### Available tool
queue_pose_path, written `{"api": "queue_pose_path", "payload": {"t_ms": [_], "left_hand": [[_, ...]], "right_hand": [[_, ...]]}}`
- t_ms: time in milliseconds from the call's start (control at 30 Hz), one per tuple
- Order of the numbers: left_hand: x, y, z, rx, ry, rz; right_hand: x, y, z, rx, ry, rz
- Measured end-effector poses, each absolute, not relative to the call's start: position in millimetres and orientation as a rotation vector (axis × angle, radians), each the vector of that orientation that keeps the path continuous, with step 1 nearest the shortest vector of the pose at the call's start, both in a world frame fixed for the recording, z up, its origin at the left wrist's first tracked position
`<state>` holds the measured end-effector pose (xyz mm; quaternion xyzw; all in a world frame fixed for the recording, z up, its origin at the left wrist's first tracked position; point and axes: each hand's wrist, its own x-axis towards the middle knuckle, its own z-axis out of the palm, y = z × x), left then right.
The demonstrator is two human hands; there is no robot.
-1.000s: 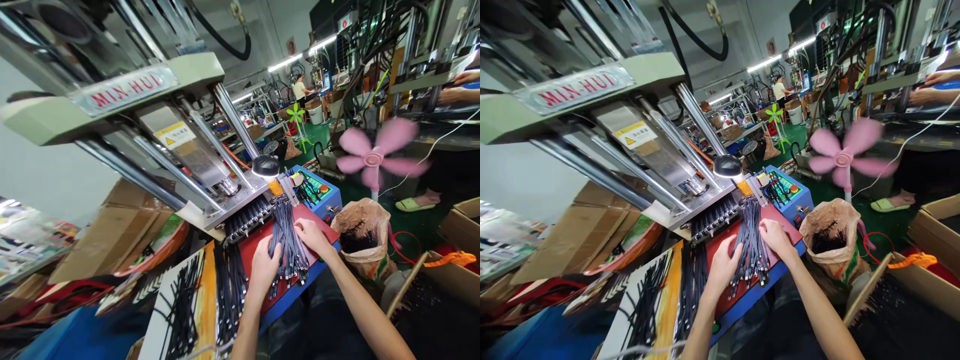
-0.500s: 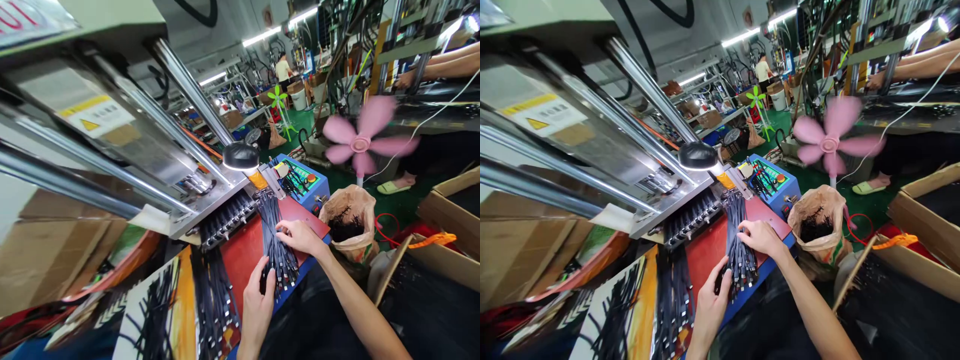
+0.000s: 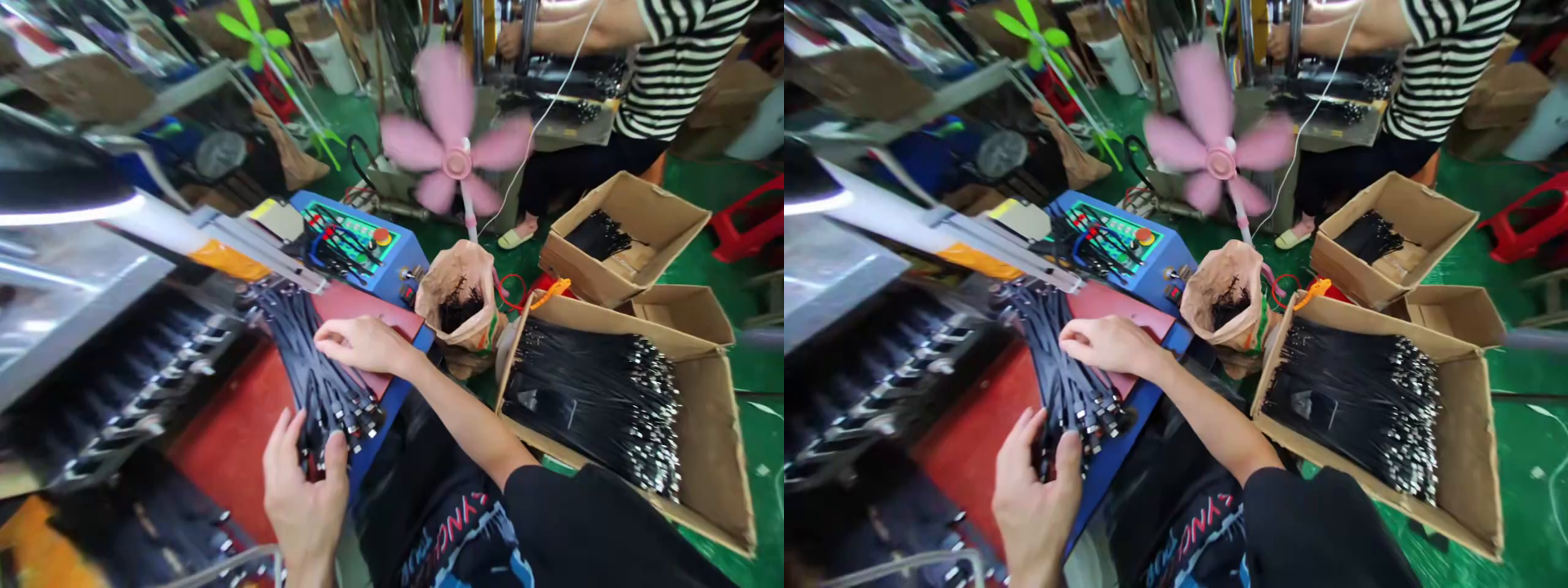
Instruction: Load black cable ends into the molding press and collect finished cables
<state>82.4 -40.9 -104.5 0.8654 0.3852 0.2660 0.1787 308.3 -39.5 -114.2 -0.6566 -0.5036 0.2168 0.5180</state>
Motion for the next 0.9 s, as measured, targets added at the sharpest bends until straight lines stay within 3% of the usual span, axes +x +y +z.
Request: {"api": "queue_pose_path", "payload": {"t_ms": [900], "left_hand": [[81,-37,-119,2.446,1.013,0.818]], "right_hand": [[306,-41,-116,-1.553,-1.221,0.517]]}}
